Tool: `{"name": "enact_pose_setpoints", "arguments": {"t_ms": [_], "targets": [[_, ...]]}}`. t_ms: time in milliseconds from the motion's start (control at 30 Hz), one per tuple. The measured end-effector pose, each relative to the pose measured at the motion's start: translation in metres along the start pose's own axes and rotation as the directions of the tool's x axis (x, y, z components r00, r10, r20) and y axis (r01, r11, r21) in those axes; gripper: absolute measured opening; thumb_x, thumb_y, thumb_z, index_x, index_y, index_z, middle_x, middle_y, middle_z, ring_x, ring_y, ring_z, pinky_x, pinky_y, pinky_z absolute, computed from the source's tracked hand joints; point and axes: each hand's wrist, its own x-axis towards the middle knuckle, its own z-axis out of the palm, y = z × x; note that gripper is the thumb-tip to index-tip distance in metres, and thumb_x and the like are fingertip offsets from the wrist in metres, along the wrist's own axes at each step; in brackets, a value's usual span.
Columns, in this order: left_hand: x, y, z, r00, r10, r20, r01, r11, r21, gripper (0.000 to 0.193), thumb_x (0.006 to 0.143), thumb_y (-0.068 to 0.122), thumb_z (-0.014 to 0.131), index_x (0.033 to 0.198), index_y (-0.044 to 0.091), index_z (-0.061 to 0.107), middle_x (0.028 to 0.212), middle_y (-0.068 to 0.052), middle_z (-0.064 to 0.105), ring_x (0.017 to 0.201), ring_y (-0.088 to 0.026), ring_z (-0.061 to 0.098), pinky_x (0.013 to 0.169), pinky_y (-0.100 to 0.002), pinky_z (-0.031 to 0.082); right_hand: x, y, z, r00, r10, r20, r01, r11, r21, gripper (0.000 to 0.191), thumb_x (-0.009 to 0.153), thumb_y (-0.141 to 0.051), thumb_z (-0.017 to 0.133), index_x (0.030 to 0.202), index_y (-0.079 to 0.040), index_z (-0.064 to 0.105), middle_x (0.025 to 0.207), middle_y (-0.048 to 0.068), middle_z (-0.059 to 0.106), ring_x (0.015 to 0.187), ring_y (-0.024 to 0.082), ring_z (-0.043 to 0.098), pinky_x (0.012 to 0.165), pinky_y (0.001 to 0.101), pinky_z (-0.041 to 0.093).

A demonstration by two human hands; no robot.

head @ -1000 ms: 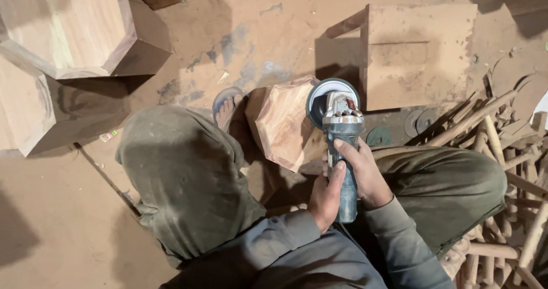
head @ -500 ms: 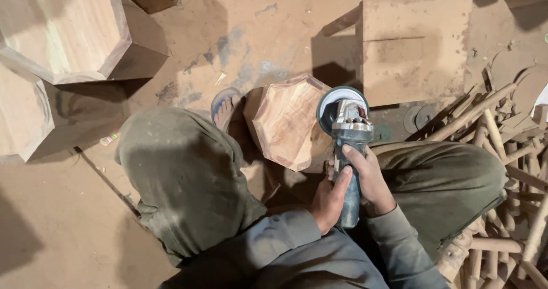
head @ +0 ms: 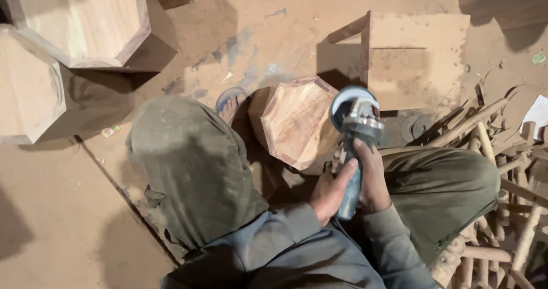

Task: The person uses an angle grinder with a sanding disc to smooth the surface of a hexagonal wooden block. They hold the block with one hand and operate the grinder with the other, moving it across the top face and edges. The person occasionally repositions the block to access different areas.

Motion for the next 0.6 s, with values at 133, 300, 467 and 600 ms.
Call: {"name": "enact_pose_setpoints", "arguments": {"t_ms": [133, 300, 467, 600], "targets": [[0.009, 0.012, -0.005, 0.996, 0.079, -0.029, -0.083, 0.979, -0.188, 0.060, 0.094, 0.049, 0.064, 0.126, -0.002, 0.061, 0.109, -0.010, 0.067, 0.093, -0.017, 0.064, 0.079, -0.033, 0.052, 0.016, -0.016, 0.024, 0.995, -0.027, 0.099, 0.039, 0.992, -0.121, 0.034, 0.099, -0.027, 0.063, 0.120, -0.001, 0.057, 0.088, 0.007, 0.065, 0.070, 0.017, 0.064, 0.063, 0.0312, 0.054], [0.013, 0.026, -0.012, 0.987, 0.121, -0.111, -0.143, 0.964, -0.223, 0.061, 0.095, 0.051, 0.063, 0.129, 0.000, 0.062, 0.112, -0.008, 0.068, 0.097, -0.014, 0.063, 0.083, -0.031, 0.051, 0.031, -0.029, 0.052, 0.982, 0.055, 0.183, -0.025, 0.986, -0.165, 0.032, 0.097, -0.028, 0.064, 0.114, -0.003, 0.056, 0.084, 0.008, 0.065, 0.067, 0.016, 0.064, 0.062, 0.0314, 0.056], [0.012, 0.031, -0.015, 0.986, 0.103, -0.129, -0.130, 0.968, -0.215, 0.062, 0.094, 0.051, 0.063, 0.130, 0.000, 0.062, 0.112, -0.008, 0.068, 0.096, -0.013, 0.063, 0.082, -0.031, 0.052, 0.035, -0.030, 0.058, 0.978, 0.067, 0.199, -0.029, 0.982, -0.186, 0.031, 0.097, -0.028, 0.064, 0.114, -0.003, 0.054, 0.084, 0.010, 0.065, 0.067, 0.018, 0.064, 0.061, 0.0328, 0.056], [0.011, 0.028, -0.011, 0.988, 0.130, -0.082, -0.146, 0.956, -0.255, 0.062, 0.095, 0.052, 0.062, 0.130, 0.001, 0.060, 0.113, -0.006, 0.068, 0.097, -0.012, 0.062, 0.083, -0.029, 0.051, 0.034, -0.027, 0.049, 0.981, 0.060, 0.184, -0.024, 0.981, -0.193, 0.030, 0.099, -0.027, 0.062, 0.114, -0.002, 0.056, 0.085, 0.010, 0.066, 0.067, 0.017, 0.065, 0.061, 0.0324, 0.057]]}}
